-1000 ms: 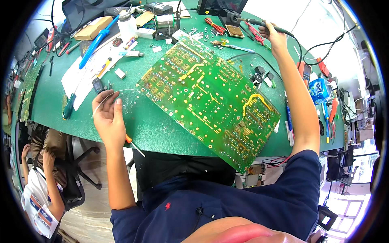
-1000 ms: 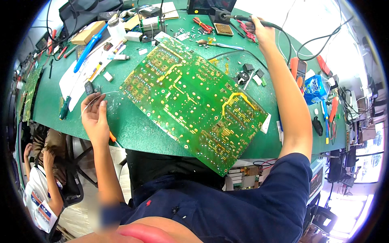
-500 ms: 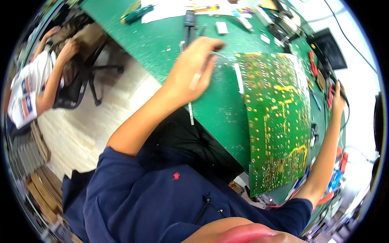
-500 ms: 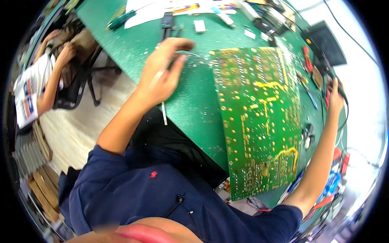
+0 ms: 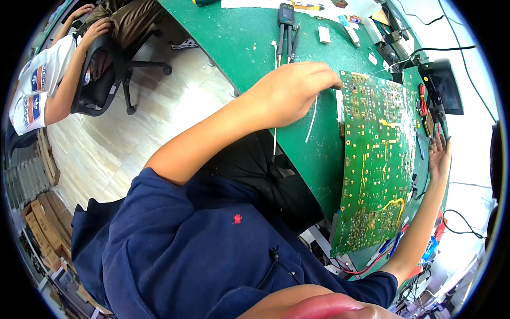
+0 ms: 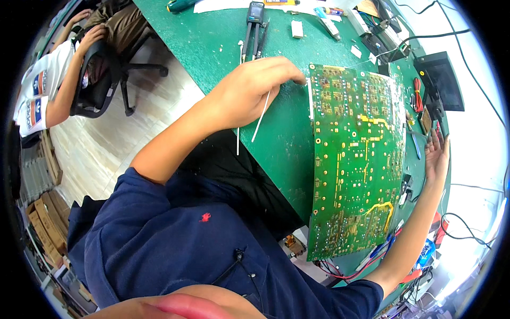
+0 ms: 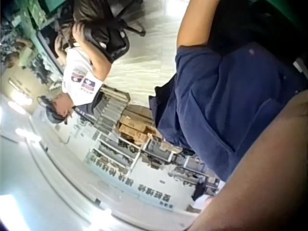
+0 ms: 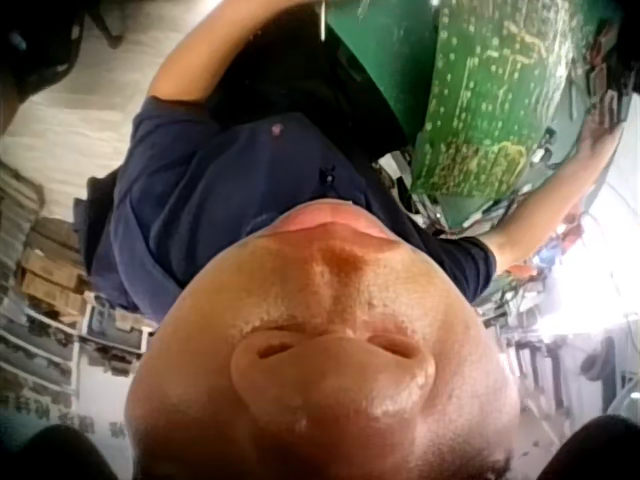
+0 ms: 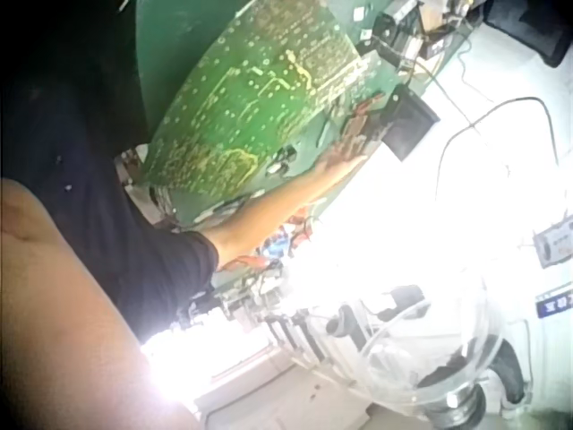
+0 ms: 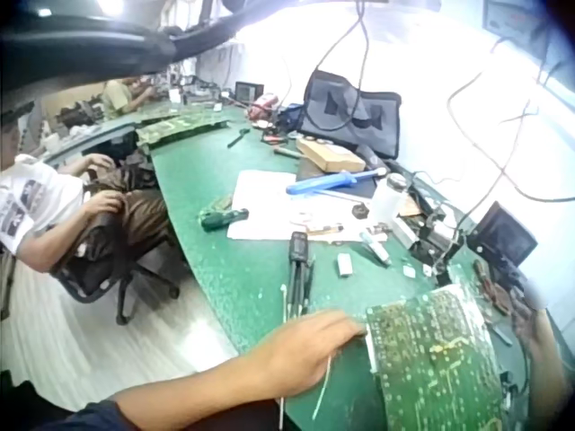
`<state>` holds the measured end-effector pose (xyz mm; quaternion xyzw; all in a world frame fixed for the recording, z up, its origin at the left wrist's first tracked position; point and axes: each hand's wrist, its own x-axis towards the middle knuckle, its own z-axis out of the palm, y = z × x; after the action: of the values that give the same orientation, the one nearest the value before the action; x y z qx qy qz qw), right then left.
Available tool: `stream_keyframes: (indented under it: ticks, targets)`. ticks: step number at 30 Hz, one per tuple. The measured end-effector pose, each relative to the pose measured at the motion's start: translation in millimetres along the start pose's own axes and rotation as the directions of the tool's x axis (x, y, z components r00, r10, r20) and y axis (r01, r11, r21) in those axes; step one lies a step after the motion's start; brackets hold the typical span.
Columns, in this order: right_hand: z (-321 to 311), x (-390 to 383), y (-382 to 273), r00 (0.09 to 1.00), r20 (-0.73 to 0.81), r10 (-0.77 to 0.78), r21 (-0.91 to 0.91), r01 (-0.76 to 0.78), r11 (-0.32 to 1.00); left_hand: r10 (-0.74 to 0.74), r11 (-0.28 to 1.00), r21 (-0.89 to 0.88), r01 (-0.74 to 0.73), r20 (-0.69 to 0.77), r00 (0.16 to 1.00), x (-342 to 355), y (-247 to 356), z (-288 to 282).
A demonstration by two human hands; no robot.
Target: The person solders components onto a green circuit board using a soldering iron and solder wire, then turns the board over by hand to inspect the other side.
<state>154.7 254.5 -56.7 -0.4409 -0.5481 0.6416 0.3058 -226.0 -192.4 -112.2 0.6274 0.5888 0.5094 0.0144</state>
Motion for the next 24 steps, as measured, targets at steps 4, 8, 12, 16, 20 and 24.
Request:
stream_keyframes:
  ticks: [4, 8, 12, 16, 20, 24]
  targets:
    - [7, -41, 5, 0.998, 0.07, 0.009, 0.067, -0.014, 0.998, 0.008, 1.0, -0.02, -0.009, -0.039, 0.999, -1, 0, 0]
    - [23, -77, 1, 0.999, 0.04, 0.011, 0.024, -0.012, 1.0, 0.048, 0.999, -0.021, -0.05, -0.057, 0.997, -1, -1, 0]
    - [44, -116, -9, 0.999, 0.034, -0.025, -0.063, 0.027, 0.998, 0.025, 1.0, 0.002, -0.025, -0.045, 0.999, 0, 0, -1]
    - [52, -179, -11, 0.964, 0.143, -0.223, -0.344, 0.26, 0.902, 0.037, 0.998, 0.056, -0.035, -0.039, 0.999, 2, 2, -2]
    - [48, -272, 0, 0.901, -0.122, -0.415, -0.603, 0.265, 0.753, -0.013, 1.0, 0.007, 0.013, -0.015, 1.0, 3, 3, 2]
    - [56, -369, 31, 0.783, -0.374, -0.497, -0.673, 0.139, 0.726, 0.057, 0.996, 0.06, -0.061, 0.059, 0.997, 6, -3, -2]
